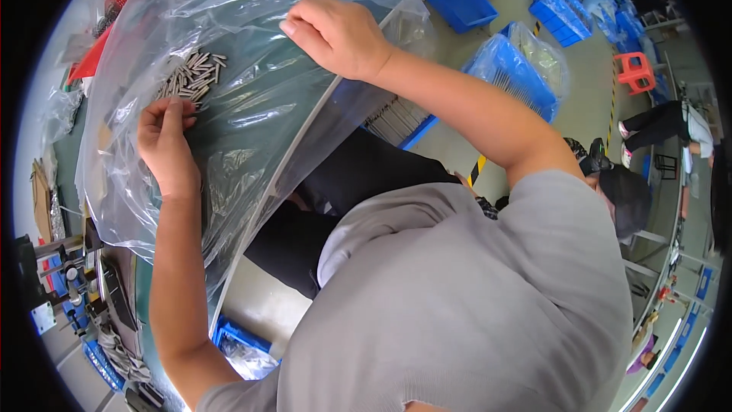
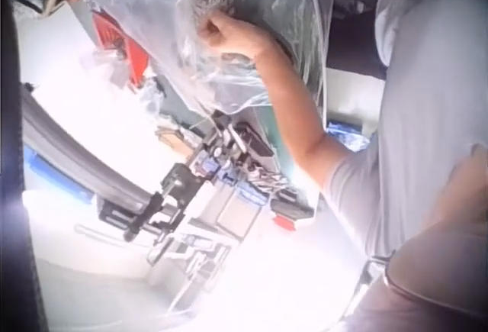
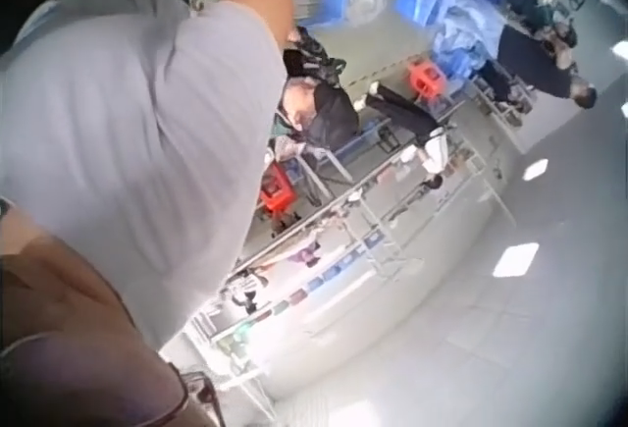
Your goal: Inspecting and sorting small metal pins from a plastic bag on a workbench.
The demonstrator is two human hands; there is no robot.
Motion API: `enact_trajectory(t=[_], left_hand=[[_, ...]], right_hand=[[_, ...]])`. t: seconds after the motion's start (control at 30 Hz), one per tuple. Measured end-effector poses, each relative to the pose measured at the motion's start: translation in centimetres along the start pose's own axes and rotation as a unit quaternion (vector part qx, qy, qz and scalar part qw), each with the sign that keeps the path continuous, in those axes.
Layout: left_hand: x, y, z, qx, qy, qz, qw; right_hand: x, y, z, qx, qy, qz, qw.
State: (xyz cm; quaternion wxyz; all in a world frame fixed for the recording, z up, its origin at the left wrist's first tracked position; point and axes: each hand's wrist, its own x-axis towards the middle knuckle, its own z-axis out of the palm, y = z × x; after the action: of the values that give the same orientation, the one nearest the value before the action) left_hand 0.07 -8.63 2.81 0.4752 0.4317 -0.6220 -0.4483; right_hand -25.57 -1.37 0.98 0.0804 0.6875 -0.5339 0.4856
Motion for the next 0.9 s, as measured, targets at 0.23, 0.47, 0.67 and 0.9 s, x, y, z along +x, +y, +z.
enact_trajectory(t=[0.23, 0.47, 0.67, 0.9], left_hand=[[0.6, -0.2, -1.2, -0.19, 0.012, -0.063, 0.98], [-2.2, 0.9, 0.2, 0.031, -0.073, 0.107, 0.991], [-3.7, 1.5, 1.3, 0.207, -0.038, 0.143, 0.967], [-2.9, -0.1, 1.4, 0.318, 0.016, 0.129, 0.939]], right_hand=[[0.3, -1.0, 0.0, -0.026, -0.011, 0.032, 0.999], [0.5, -1.0, -0.2, -0.029, 0.007, 0.035, 0.999], [-0.4, -1.5, -1.9, 0.089, 0.023, 0.053, 0.994], [-2.8, -1.0, -2.0, 0.216, 0.152, -0.008, 0.964]])
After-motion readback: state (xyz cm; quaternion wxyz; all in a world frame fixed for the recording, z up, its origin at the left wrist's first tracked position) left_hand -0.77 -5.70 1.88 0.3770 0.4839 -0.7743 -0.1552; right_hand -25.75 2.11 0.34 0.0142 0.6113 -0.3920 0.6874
